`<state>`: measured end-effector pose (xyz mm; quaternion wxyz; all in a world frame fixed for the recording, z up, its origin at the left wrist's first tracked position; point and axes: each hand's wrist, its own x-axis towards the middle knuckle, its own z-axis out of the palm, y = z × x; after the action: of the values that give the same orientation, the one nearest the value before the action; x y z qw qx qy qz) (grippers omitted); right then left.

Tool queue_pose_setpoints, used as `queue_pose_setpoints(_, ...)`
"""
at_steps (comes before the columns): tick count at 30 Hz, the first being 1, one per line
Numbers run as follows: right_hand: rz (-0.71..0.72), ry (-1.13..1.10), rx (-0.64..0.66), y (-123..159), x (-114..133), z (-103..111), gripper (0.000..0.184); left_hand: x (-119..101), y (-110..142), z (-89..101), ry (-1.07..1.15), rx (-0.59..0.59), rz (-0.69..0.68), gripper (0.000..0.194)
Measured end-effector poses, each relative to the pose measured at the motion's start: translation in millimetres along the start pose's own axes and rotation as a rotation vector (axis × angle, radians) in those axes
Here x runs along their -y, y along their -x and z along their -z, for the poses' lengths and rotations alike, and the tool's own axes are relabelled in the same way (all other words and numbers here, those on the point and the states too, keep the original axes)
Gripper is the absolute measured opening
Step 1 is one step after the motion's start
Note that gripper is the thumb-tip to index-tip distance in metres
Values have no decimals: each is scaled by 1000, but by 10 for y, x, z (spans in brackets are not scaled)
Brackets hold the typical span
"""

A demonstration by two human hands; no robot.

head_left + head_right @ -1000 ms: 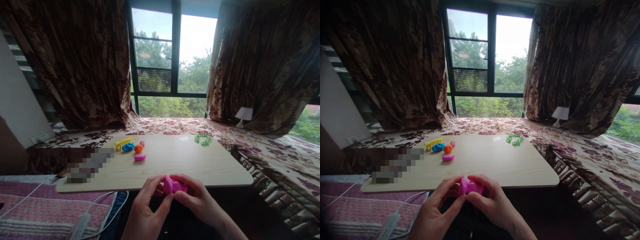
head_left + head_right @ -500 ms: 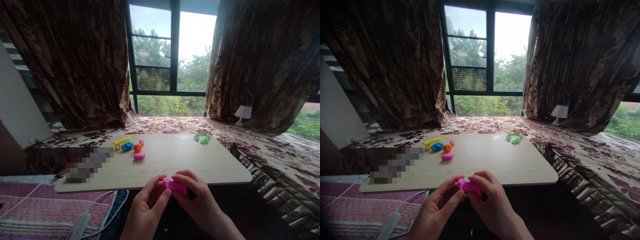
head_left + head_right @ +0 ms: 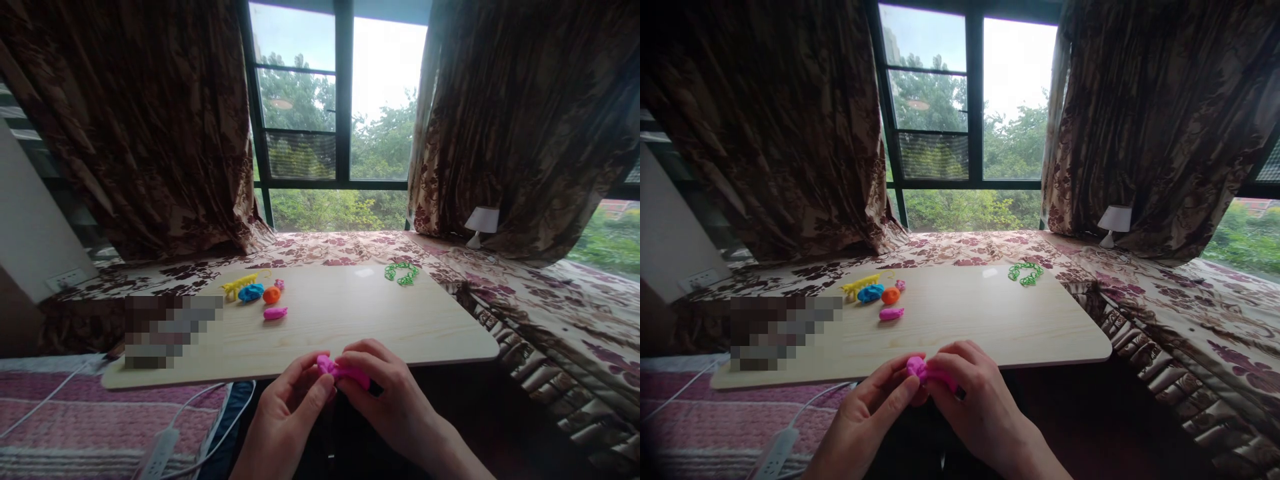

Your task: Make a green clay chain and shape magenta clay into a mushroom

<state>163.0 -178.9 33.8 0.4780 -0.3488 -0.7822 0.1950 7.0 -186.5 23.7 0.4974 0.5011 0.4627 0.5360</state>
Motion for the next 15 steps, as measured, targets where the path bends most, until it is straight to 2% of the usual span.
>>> queue_pose_setpoints(3, -4, 0, 11, 3, -6, 4, 33, 3, -1, -14, 16, -6, 6, 42)
queue_pose_setpoints(8, -27, -62, -20, -4, -31, -10, 19, -12, 31, -16, 61, 54, -16, 48)
queue_pose_setpoints(11, -125, -277, -100, -18, -54, -24, 13, -8, 46, -23, 163, 68, 24, 51)
queue_pose_setpoints(15, -285, -588, -178, -42, -61, -116, 15, 41, 39, -114, 208, 54, 34, 40)
